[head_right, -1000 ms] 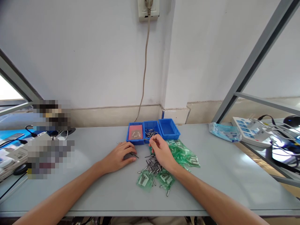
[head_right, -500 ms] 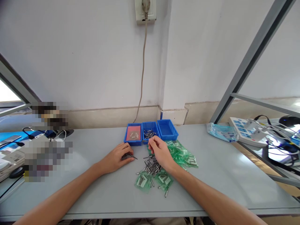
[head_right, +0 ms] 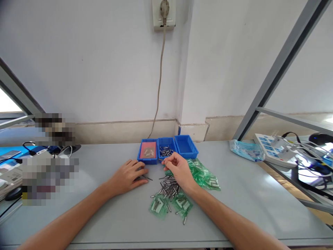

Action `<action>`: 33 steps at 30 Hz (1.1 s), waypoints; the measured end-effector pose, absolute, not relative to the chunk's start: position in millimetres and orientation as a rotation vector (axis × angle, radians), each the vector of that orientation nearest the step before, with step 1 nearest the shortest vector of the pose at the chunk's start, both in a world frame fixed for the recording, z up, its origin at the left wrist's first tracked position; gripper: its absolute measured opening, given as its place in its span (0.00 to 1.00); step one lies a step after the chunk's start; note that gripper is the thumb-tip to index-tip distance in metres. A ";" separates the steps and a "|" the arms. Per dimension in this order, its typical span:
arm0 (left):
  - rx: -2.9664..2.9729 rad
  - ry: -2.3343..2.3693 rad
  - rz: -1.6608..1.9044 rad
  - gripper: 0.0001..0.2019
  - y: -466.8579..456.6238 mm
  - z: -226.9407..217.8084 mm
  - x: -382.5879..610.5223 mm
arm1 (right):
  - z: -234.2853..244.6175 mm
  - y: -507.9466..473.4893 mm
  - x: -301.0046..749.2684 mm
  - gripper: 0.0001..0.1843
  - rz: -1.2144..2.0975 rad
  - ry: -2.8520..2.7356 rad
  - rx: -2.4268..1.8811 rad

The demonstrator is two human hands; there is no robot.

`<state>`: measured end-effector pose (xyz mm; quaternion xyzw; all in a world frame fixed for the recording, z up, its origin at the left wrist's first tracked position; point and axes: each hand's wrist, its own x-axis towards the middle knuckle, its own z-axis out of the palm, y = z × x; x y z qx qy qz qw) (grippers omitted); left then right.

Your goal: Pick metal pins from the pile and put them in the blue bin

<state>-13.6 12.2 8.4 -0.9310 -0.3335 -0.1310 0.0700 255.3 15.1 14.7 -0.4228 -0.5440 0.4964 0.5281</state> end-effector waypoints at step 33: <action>-2.709 -1.240 -0.647 0.26 16.3 7.0 -20.4 | 2.6 26.2 260.3 0.20 1.182 -1.375 -1.024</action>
